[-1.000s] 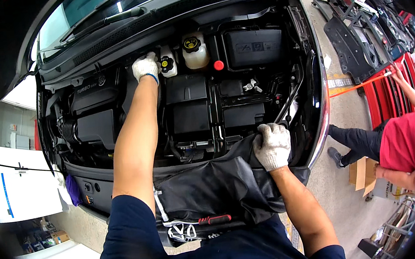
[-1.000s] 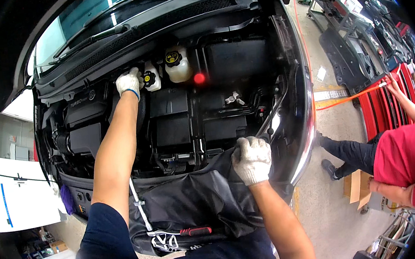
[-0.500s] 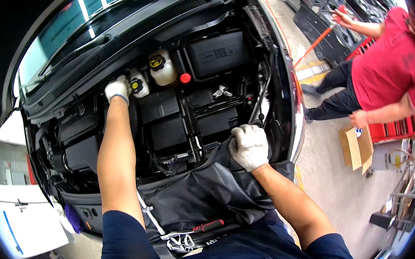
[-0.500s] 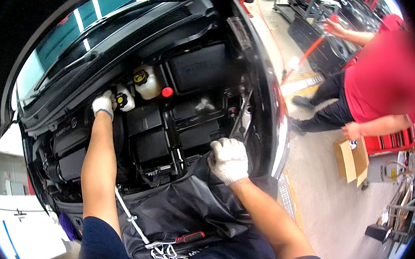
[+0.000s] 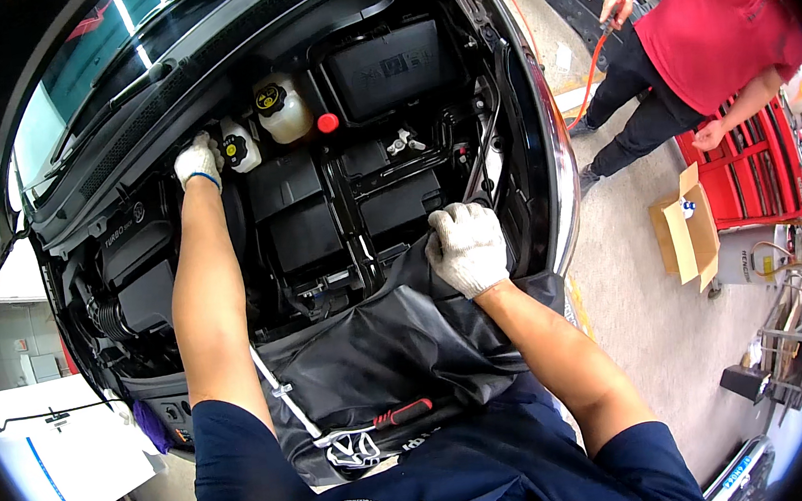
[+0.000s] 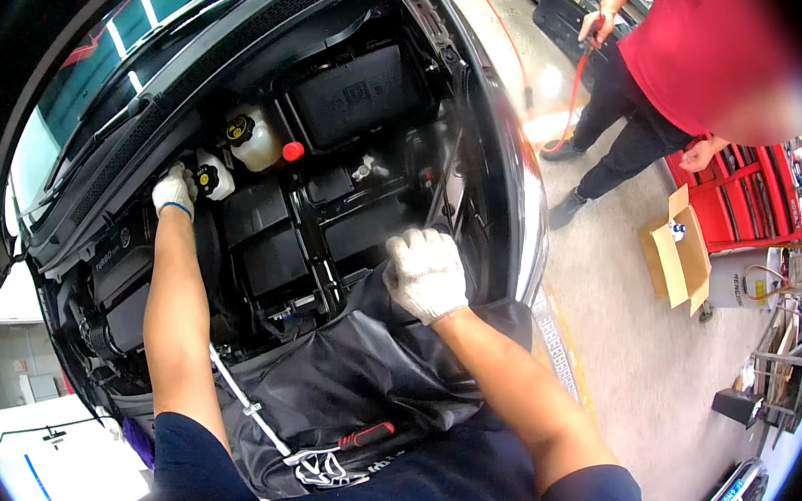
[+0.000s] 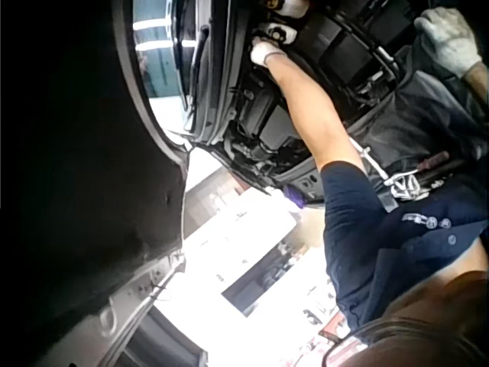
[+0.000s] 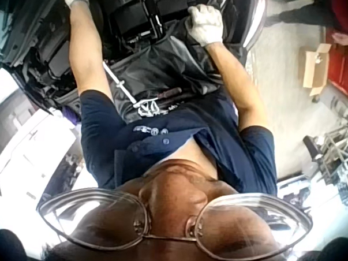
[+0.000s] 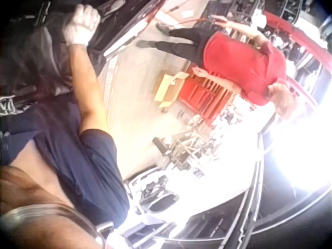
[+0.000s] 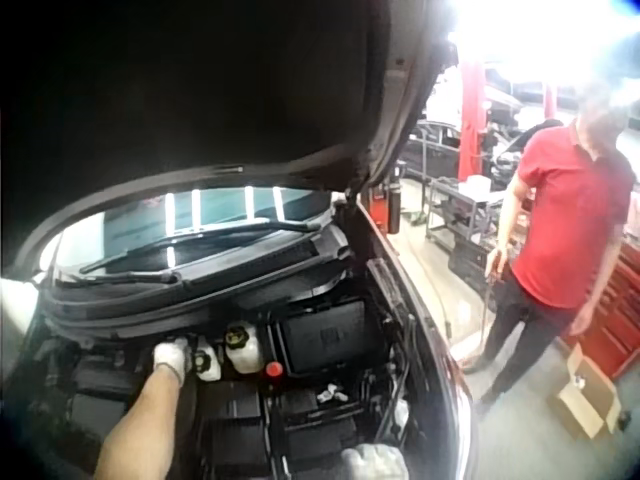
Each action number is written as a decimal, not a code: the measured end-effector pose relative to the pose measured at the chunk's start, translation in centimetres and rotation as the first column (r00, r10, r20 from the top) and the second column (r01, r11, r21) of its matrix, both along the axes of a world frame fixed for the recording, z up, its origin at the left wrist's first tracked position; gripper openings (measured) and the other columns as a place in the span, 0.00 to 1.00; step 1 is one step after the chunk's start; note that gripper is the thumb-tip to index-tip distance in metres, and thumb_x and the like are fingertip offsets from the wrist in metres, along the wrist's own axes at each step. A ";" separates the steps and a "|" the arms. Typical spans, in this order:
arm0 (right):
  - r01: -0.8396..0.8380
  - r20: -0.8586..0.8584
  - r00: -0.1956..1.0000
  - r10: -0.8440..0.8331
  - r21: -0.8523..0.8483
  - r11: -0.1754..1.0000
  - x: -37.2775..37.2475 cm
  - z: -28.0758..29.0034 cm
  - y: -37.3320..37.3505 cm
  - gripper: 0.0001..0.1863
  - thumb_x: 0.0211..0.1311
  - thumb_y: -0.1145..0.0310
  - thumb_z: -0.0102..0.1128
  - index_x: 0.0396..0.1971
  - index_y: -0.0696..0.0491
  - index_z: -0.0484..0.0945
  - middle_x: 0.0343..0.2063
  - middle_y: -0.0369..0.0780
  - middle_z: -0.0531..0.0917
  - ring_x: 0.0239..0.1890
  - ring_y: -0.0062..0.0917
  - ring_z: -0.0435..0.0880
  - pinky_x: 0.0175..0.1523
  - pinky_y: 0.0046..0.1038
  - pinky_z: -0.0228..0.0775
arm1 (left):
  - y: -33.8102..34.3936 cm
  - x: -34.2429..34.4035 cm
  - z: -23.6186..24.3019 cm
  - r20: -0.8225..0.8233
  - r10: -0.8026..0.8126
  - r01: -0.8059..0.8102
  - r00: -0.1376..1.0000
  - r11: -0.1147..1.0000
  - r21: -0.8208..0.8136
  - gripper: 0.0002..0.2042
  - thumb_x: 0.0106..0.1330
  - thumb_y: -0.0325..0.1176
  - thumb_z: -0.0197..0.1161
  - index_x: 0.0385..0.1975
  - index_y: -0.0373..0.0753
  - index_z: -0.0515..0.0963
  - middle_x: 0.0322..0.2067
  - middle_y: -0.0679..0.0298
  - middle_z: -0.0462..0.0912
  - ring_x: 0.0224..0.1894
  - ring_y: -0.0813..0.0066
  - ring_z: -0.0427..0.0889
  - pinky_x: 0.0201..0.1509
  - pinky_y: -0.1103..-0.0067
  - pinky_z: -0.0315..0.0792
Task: The person unscrews and removes components from the engine bay by hand, cleans them on a workbench with a cloth, and then reinstalls them into the vehicle.
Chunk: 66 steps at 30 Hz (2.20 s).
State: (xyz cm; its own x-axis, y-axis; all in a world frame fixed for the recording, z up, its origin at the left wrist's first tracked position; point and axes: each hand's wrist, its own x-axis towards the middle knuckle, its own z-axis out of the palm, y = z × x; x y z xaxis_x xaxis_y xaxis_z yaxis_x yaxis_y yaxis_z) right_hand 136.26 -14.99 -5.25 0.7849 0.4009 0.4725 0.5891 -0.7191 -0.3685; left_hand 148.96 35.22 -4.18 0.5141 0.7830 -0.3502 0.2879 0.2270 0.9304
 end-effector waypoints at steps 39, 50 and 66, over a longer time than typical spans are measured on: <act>0.023 0.020 1.000 -0.022 -0.040 0.999 -0.4 0.9 0.5 0.14 0.47 0.68 0.70 0.37 0.50 0.82 0.36 0.41 0.83 0.42 0.39 0.83 0.52 0.42 0.74 | 3.7 1.3 -4.0 -0.328 -0.021 0.195 0.944 0.838 0.509 0.15 0.73 0.48 0.63 0.33 0.41 0.82 0.21 0.60 0.79 0.19 0.63 0.77 0.22 0.68 0.69; 0.027 -0.007 1.000 -0.027 -0.055 0.998 -0.5 0.4 0.3 0.16 0.48 0.67 0.69 0.40 0.49 0.82 0.37 0.42 0.83 0.43 0.40 0.82 0.50 0.43 0.73 | -0.4 -0.7 -0.7 0.127 0.086 -0.074 0.988 0.993 -0.097 0.11 0.72 0.43 0.62 0.28 0.46 0.76 0.18 0.65 0.72 0.15 0.67 0.70 0.19 0.68 0.63; 0.015 -0.180 0.983 -0.025 -0.058 0.998 -0.4 1.4 -0.4 0.13 0.53 0.63 0.66 0.39 0.51 0.84 0.39 0.42 0.82 0.47 0.38 0.82 0.54 0.40 0.73 | 3.7 0.8 -2.1 0.197 -0.010 0.090 0.980 0.910 -0.405 0.09 0.81 0.42 0.50 0.46 0.47 0.74 0.42 0.64 0.71 0.41 0.70 0.68 0.45 0.72 0.65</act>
